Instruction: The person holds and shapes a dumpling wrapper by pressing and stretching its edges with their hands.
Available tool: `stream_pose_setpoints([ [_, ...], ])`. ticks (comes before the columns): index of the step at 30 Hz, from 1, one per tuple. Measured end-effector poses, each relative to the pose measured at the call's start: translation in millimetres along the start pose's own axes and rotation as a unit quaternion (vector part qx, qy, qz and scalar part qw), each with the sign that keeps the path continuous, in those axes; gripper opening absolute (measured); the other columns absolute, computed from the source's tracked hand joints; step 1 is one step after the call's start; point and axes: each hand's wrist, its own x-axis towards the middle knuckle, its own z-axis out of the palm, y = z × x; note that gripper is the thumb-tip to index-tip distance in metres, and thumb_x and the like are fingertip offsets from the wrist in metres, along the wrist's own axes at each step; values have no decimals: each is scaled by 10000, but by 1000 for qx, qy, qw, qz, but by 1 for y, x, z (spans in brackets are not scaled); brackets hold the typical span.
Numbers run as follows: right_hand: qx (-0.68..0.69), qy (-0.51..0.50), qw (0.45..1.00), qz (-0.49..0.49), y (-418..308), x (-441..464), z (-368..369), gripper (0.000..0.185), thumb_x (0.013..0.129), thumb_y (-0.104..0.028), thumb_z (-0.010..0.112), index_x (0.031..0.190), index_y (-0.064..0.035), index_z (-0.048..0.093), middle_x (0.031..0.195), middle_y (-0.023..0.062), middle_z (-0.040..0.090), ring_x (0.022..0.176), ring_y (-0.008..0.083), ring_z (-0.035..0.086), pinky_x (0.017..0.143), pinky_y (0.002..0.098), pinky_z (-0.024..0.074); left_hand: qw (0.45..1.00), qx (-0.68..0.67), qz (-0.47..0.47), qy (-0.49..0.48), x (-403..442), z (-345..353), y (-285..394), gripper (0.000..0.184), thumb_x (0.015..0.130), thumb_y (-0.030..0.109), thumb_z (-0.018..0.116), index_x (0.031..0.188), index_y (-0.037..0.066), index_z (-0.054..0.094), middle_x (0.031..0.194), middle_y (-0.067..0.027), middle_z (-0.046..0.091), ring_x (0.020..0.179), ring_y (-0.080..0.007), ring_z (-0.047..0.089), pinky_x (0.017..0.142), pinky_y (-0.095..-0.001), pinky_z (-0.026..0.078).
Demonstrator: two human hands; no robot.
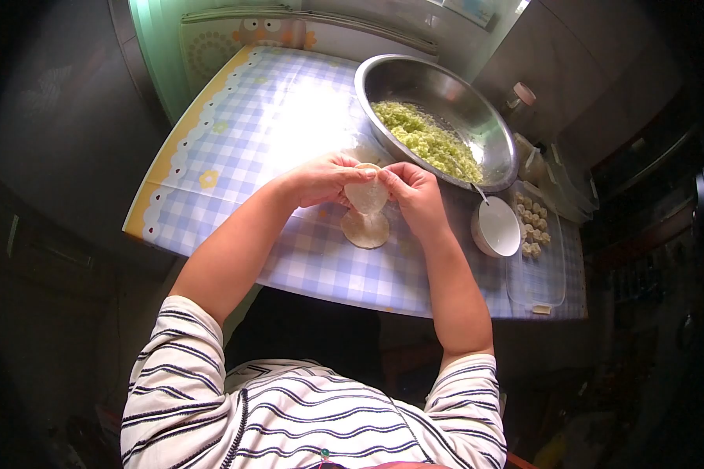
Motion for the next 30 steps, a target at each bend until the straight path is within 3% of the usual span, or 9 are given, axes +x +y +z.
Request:
stream_pose_setpoints([
  [11, 13, 15, 1000, 19, -2, 0, 2, 193, 825, -209, 642, 824, -18, 613, 693, -16, 576, 591, 33, 455, 549, 176, 372, 999, -26, -16, 39, 5, -1, -1, 296, 884, 277, 542, 1016, 15, 587, 929, -75, 611, 813, -142, 610, 673, -290, 513],
  [19, 16, 20, 1000, 7, 4, 1, 1, 218, 834, -208, 635, 848, 9, 616, 718, 6, 593, 617, 49, 510, 549, 188, 416, 998, 3, 14, 54, 8, -6, -6, 298, 868, 272, 567, 987, 0, 592, 901, -81, 619, 782, -142, 618, 665, -289, 517],
  [30, -16, 20, 1000, 4, 4, 0, 2, 190, 821, -166, 641, 854, 21, 632, 743, 13, 610, 654, 47, 518, 578, 191, 418, 999, -22, -34, 15, 5, 1, -3, 350, 874, 326, 552, 1024, 11, 579, 899, -76, 618, 791, -157, 619, 675, -316, 535],
])
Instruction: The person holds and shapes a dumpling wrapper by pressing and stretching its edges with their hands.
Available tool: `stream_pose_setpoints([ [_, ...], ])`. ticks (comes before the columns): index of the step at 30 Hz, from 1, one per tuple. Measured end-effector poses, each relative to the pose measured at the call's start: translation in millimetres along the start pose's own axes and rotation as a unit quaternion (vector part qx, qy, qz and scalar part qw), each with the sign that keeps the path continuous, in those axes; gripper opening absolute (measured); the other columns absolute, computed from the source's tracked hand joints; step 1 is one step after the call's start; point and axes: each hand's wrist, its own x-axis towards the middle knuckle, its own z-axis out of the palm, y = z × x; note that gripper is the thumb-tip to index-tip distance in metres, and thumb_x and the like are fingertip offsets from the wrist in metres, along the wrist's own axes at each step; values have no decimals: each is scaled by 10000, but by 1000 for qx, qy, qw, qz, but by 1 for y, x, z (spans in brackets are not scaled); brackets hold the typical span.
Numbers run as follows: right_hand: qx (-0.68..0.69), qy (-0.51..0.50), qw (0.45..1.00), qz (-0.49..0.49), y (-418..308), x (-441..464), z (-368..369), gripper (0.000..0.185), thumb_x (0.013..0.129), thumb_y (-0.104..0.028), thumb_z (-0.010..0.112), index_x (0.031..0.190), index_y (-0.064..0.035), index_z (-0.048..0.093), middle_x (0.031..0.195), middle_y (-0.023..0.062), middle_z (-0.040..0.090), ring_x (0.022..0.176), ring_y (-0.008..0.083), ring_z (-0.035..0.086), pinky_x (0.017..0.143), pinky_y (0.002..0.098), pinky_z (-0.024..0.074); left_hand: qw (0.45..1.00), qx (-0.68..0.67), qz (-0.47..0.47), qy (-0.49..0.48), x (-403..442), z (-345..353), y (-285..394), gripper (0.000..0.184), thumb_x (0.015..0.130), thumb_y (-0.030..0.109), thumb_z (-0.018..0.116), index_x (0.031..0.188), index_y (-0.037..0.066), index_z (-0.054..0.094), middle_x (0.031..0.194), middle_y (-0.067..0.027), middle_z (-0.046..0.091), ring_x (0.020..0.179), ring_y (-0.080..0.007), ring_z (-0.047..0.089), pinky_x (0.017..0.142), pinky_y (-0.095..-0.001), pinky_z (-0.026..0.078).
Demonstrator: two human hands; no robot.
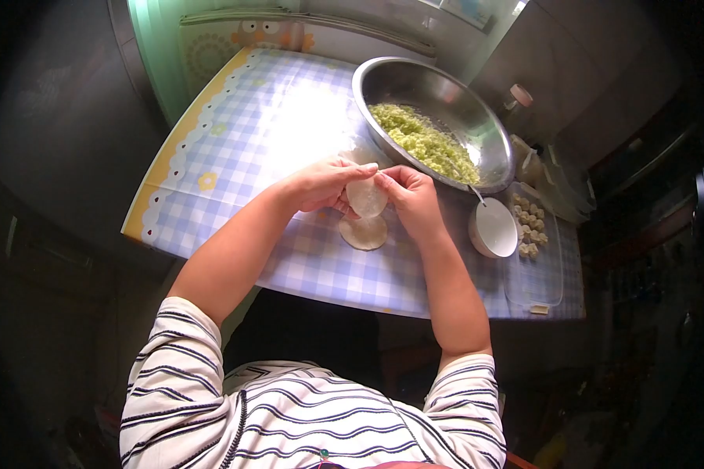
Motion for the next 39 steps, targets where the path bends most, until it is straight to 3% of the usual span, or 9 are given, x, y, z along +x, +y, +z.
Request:
stream_pose_setpoints([
  [7, 13, 4, 1000, -8, 4, 1, -3, 185, 819, -169, 646, 824, 15, 628, 724, 11, 605, 630, 47, 509, 560, 191, 411, 1000, 19, 12, -9, 0, -4, -5, 353, 782, 253, 689, 1020, 12, 588, 917, -81, 617, 799, -153, 612, 691, -306, 524],
  [17, 19, -32, 999, 1, 7, 3, -4, 196, 811, -186, 659, 814, 8, 633, 715, 8, 610, 624, 44, 500, 561, 195, 402, 998, 53, 21, -3, 5, -7, -9, 268, 822, 210, 640, 997, 9, 605, 884, -64, 624, 786, -134, 617, 670, -295, 539],
  [25, 5, -1, 1000, -11, 1, 1, -3, 194, 821, -178, 644, 801, 15, 638, 713, 10, 619, 634, 45, 516, 582, 195, 416, 998, 53, 44, -1, 5, -5, -7, 249, 824, 191, 636, 984, 2, 606, 872, -55, 626, 746, -116, 614, 644, -272, 530],
  [33, 9, -20, 999, -35, 7, 4, -6, 209, 813, -171, 639, 853, 34, 652, 746, 27, 636, 666, 51, 534, 599, 197, 430, 997, 58, 44, 15, 11, -9, -17, 204, 797, 208, 669, 920, 50, 631, 799, 1, 622, 678, -59, 583, 573, -199, 476],
  [39, -36, 1, 999, -38, -1, 0, -5, 165, 808, -142, 642, 819, 22, 657, 721, 19, 636, 650, 54, 541, 590, 203, 441, 997, 51, 48, 13, 6, 2, -11, 260, 802, 222, 668, 973, 33, 619, 845, -19, 625, 728, -80, 596, 602, -230, 488],
])
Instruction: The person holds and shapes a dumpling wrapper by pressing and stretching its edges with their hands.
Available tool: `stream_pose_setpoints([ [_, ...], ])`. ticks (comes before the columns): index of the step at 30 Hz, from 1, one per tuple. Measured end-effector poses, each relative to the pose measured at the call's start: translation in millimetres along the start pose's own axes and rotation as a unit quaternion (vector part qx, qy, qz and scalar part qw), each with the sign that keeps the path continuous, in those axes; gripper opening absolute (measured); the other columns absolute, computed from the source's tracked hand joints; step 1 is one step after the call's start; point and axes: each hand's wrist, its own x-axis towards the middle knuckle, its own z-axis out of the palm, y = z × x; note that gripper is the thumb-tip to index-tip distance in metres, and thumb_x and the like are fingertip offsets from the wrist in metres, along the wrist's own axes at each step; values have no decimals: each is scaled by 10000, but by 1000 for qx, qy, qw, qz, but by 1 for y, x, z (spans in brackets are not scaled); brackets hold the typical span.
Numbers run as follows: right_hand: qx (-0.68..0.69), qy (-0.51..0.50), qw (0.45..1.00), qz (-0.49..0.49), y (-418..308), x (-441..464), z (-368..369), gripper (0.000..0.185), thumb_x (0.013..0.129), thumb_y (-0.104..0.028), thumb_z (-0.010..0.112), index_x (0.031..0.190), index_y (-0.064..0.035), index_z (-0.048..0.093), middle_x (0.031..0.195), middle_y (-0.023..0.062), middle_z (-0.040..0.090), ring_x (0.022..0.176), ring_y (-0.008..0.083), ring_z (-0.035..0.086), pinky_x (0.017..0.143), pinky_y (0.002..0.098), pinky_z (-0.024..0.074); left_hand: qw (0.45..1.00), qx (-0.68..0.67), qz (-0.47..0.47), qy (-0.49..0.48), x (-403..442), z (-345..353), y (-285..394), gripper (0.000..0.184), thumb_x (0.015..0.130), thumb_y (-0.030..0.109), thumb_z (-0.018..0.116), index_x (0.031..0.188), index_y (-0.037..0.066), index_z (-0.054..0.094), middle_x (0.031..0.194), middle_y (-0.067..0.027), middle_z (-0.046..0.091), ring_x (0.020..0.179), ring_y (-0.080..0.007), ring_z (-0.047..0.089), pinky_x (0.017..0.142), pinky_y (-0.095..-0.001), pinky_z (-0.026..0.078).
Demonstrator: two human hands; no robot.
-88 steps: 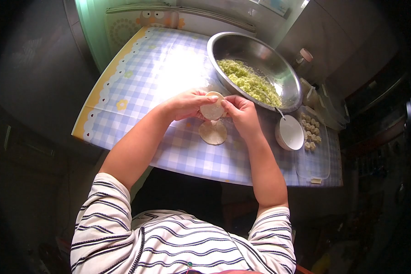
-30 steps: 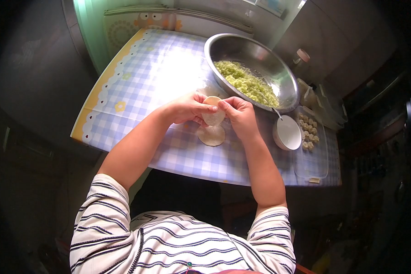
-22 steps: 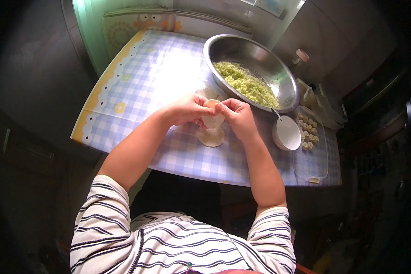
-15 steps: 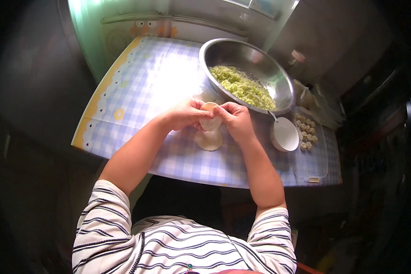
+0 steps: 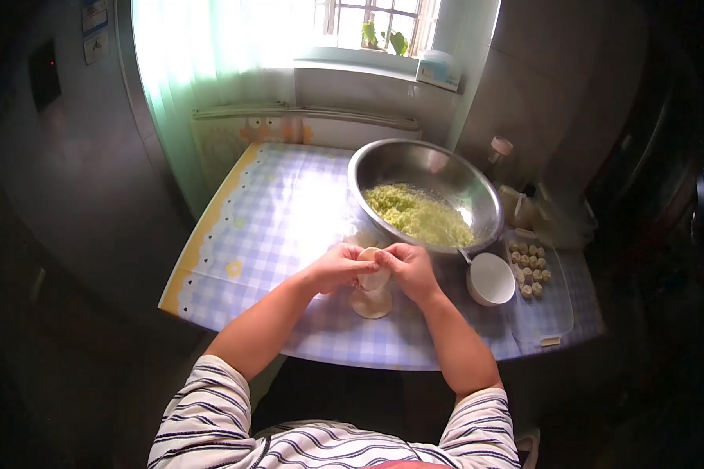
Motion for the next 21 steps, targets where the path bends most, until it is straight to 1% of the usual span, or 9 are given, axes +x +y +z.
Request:
stream_pose_setpoints([
  [1, 16, 1, 1000, -2, -3, -1, 1, 158, 811, -143, 639, 808, 14, 658, 714, 18, 634, 648, 54, 541, 591, 204, 442, 1000, -10, -2, -2, 0, -2, -1, 275, 808, 218, 662, 995, 25, 607, 882, -36, 624, 762, -89, 599, 621, -240, 495],
  [4, 18, 8, 1000, -4, 1, 1, 0, 163, 812, -151, 640, 808, 11, 657, 718, 18, 633, 656, 56, 542, 596, 205, 442, 1000, -15, 1, 5, -1, -1, 1, 279, 812, 219, 658, 1002, 23, 602, 906, -42, 620, 791, -102, 602, 648, -255, 506],
  [7, 67, 2, 998, 4, 3, 2, 1, 173, 811, -164, 643, 808, 9, 653, 722, 17, 632, 668, 56, 544, 603, 207, 442, 1000, -20, -6, 6, -1, 0, 2, 326, 802, 246, 670, 1015, 10, 596, 911, -55, 621, 788, -128, 608, 663, -264, 506],
  [10, 24, -25, 999, 7, 0, 0, 0, 188, 823, -168, 639, 823, 20, 624, 755, 23, 623, 692, 61, 549, 609, 201, 450, 1000, -10, -6, 5, 0, 0, -1, 281, 824, 224, 642, 1004, 14, 592, 893, -37, 615, 791, -108, 602, 656, -261, 507],
  [13, -47, -5, 999, -12, -2, -1, 0, 189, 824, -178, 640, 812, 10, 628, 741, 15, 621, 684, 56, 544, 608, 198, 448, 1000, -13, -6, -3, 1, 0, -1, 285, 825, 221, 640, 1010, 10, 586, 896, -46, 613, 791, -111, 603, 655, -259, 507],
  [16, -46, 4, 999, -15, -6, -3, 2, 191, 824, -186, 641, 804, 4, 631, 724, 6, 617, 670, 50, 536, 601, 197, 444, 1000, -13, 1, -8, 1, -1, -1, 288, 826, 217, 639, 1011, 3, 581, 899, -56, 610, 796, -117, 605, 659, -254, 510],
  [21, -9, 15, 1000, -23, 0, -1, 1, 215, 841, -202, 620, 801, 9, 630, 709, 0, 605, 648, 48, 523, 579, 200, 435, 999, -35, -2, 9, -1, 4, 2, 307, 825, 209, 638, 1022, -15, 565, 910, -85, 612, 791, -157, 622, 663, -279, 529],
])
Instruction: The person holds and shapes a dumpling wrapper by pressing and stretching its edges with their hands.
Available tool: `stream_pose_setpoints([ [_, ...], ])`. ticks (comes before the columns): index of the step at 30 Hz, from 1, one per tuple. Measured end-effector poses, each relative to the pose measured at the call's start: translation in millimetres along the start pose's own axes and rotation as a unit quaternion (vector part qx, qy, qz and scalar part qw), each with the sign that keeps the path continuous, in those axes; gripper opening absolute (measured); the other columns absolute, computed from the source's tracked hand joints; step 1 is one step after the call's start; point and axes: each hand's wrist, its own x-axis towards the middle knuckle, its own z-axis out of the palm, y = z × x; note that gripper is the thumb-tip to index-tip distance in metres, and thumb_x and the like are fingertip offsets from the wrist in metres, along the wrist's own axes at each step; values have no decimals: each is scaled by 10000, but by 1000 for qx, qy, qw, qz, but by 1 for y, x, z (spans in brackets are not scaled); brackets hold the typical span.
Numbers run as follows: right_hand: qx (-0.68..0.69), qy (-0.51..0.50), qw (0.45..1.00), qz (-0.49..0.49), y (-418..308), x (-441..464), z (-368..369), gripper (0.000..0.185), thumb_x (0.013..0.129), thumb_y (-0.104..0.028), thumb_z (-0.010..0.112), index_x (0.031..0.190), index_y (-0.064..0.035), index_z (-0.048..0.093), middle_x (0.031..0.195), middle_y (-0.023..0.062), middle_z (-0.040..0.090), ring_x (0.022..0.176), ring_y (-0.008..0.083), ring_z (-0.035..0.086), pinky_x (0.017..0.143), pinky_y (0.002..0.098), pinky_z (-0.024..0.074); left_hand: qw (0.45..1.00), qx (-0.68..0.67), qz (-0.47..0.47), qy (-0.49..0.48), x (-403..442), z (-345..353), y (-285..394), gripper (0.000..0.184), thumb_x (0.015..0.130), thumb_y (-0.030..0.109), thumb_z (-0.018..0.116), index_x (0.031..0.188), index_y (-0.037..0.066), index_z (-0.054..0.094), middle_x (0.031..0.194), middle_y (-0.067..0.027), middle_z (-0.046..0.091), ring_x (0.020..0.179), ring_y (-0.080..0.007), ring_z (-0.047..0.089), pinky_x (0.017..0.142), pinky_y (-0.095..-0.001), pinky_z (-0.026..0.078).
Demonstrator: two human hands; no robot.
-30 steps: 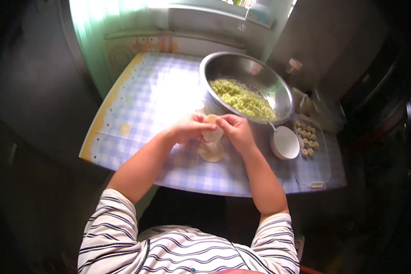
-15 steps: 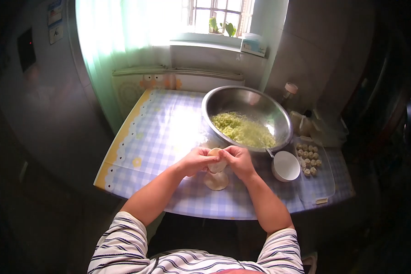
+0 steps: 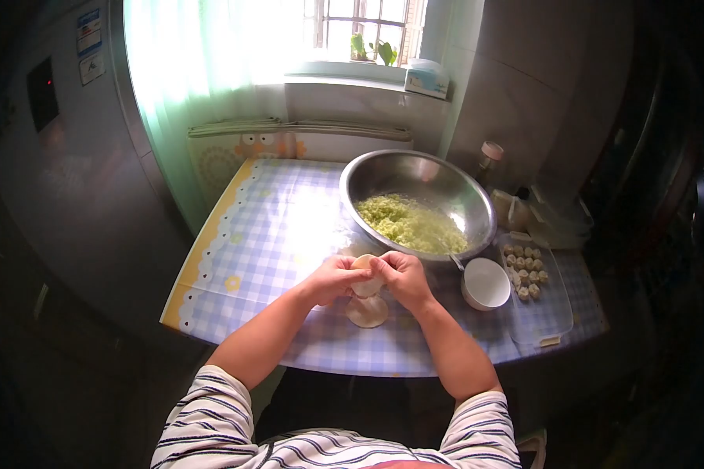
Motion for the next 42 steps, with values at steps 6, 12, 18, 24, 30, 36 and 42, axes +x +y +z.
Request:
stream_pose_setpoints([
  [6, -18, -7, 1000, 6, 3, 2, -3, 213, 853, -187, 593, 799, 16, 625, 703, -5, 596, 639, 50, 514, 570, 204, 428, 1000, -7, 4, 6, 0, 0, 1, 313, 820, 204, 642, 1033, -10, 559, 921, -107, 613, 788, -186, 632, 671, -303, 540],
  [12, -101, 7, 994, -29, -8, -2, -1, 174, 843, -158, 588, 802, 8, 625, 697, 0, 599, 645, 52, 518, 577, 216, 435, 1000, -16, 3, -1, 2, -4, -1, 320, 814, 205, 648, 1037, -8, 563, 935, -103, 611, 814, -183, 626, 703, -318, 538],
  [18, -71, 12, 997, -23, -4, -2, 1, 178, 836, -159, 596, 819, 16, 624, 719, 16, 609, 658, 65, 531, 595, 225, 445, 1000, -11, -5, -5, 3, -5, -2, 324, 820, 210, 641, 1045, -8, 560, 953, -97, 606, 847, -178, 614, 729, -332, 528],
  [24, -41, -1, 999, 17, -2, 0, -1, 185, 810, -158, 617, 838, 23, 640, 705, 57, 624, 643, 84, 545, 594, 236, 449, 1000, -7, -4, -3, 3, -8, -4, 348, 814, 196, 649, 1073, -11, 543, 995, -90, 594, 889, -171, 602, 766, -323, 512],
  [30, -107, 25, 994, -24, -7, -2, 1, 172, 795, -152, 621, 817, 18, 639, 678, 99, 629, 607, 117, 569, 576, 259, 457, 1000, -18, -9, 3, 3, -7, -4, 360, 803, 198, 662, 1074, -7, 543, 1000, -91, 593, 899, -171, 600, 764, -329, 516],
  [36, -149, 41, 987, -53, -12, -4, 4, 153, 823, -137, 600, 801, 13, 606, 668, 54, 602, 604, 78, 524, 554, 243, 438, 1000, -16, -25, 3, 0, -3, 0, 348, 800, 222, 667, 1046, 4, 553, 960, -107, 605, 846, -191, 620, 712, -319, 529],
  [42, -147, 43, 986, -60, -12, -4, 5, 152, 826, -138, 599, 810, 14, 604, 663, 57, 597, 605, 81, 523, 557, 243, 437, 1000, -16, -16, -15, 1, -4, -2, 347, 802, 231, 664, 1040, 5, 552, 943, -117, 611, 810, -206, 631, 687, -310, 530],
])
